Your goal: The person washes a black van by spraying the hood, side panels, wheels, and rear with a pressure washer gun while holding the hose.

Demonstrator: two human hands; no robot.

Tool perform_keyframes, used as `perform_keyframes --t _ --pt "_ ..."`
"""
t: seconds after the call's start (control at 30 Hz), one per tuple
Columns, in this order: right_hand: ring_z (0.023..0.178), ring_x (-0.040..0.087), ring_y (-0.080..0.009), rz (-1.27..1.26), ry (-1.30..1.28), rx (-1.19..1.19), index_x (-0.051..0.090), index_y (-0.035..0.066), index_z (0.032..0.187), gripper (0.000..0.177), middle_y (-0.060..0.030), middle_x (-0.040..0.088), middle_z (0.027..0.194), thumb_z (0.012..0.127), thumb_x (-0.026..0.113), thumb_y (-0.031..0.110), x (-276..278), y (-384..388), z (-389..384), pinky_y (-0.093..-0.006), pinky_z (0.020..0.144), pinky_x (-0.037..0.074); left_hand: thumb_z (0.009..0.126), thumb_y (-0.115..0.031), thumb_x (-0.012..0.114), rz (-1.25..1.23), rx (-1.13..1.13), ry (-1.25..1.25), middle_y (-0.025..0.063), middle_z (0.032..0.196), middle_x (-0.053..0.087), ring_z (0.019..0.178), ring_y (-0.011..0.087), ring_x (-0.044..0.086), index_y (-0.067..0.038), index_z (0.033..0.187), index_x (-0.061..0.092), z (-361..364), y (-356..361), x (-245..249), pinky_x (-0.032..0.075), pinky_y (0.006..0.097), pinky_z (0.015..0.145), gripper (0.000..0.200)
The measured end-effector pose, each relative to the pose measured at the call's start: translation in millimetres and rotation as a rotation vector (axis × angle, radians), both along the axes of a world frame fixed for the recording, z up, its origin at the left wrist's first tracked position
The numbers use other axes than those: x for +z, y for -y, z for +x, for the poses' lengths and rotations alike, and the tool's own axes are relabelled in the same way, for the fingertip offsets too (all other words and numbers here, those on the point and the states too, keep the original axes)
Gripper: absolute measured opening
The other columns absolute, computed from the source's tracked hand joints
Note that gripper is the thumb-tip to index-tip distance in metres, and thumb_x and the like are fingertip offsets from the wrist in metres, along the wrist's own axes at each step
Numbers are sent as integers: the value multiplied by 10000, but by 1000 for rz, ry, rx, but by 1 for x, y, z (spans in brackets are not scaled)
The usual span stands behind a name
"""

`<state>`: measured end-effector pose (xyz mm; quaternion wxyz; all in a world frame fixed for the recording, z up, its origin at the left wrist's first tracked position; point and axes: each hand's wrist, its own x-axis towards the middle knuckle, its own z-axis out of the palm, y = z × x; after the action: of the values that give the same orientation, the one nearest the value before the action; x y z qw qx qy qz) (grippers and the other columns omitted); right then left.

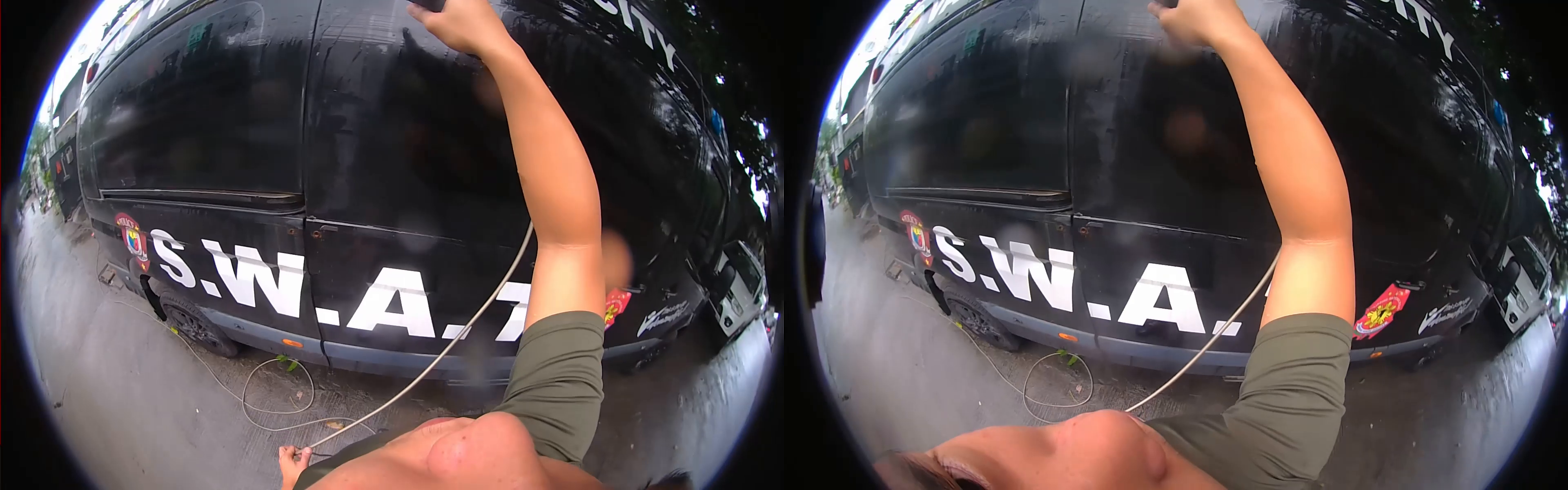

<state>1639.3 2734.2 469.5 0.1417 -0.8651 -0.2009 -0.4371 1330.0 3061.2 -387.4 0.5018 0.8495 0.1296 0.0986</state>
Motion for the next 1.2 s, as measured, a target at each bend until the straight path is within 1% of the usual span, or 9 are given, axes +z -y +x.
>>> perform_keyframes --t 0.1,0.2,0.33,0.37,0.53,0.67,0.73,0.83,1.2 --pt "1075 714 -431 -24 261 76 746 -54 1109 493 -310 740 1080 947 711 411 6 18 0 -461 936 556 790 -380 892 39 -153 86 160 902 523 909 324 548 12 698 527 23 -10 50 480 432 812 543" --pt "1060 724 -414 33 322 -351 732 -120 1019 547 -324 737 1043 947 719 422 41 41 -7 -466 949 558 788 -352 890 0 -77 88 156 930 512 914 327 537 18 727 530 49 -6 88 476 428 829 521" --pt "769 761 -375 162 493 -394 726 -122 858 598 -285 726 760 937 740 471 70 99 -49 -440 759 608 811 -311 871 31 -118 148 156 952 510 909 328 530 24 756 533 65 -4 103 465 424 848 479" --pt "890 762 -376 422 155 -491 725 -126 924 599 -305 746 890 916 764 472 65 72 -101 -451 853 590 814 -325 867 27 -132 137 156 949 512 911 330 530 23 758 535 65 -2 105 463 426 849 485" --pt "935 759 -384 324 610 -553 718 -134 1096 585 -315 752 1017 889 809 406 90 200 -117 -439 835 586 821 -383 856 41 -193 156 160 948 520 922 339 528 20 767 549 55 14 103 455 434 854 509" --pt "698 731 -247 538 610 -580 762 -59 901 413 -172 763 796 885 814 350 90 249 -163 -404 664 554 816 -402 856 77 -174 160 166 961 527 931 346 532 22 784 569 45 44 97 452 442 865 513" --pt "1177 717 -331 595 451 -512 756 37 1214 484 -221 734 1260 848 770 355 87 272 -200 -426 1043 548 819 -413 853 52 -162 121 168 972 531 953 351 539 22 794 579 43 65 99 451 445 882 514" --pt "615 642 -189 500 465 -716 727 -6 743 625 -73 673 657 877 760 603 116 397 -208 -355 682 499 822 -416 852 34 -168 120 168 992 540 980 359 553 20 809 592 43 102 99 454 450 900 508" --pt "676 693 -233 537 418 -1049 743 -25 734 707 -108 706 674 887 702 664 59 596 -343 -392 746 517 797 -365 883 45 -362 69 158 970 551 921 339 569 27 792 615 9 211 99 479 439 836 475"
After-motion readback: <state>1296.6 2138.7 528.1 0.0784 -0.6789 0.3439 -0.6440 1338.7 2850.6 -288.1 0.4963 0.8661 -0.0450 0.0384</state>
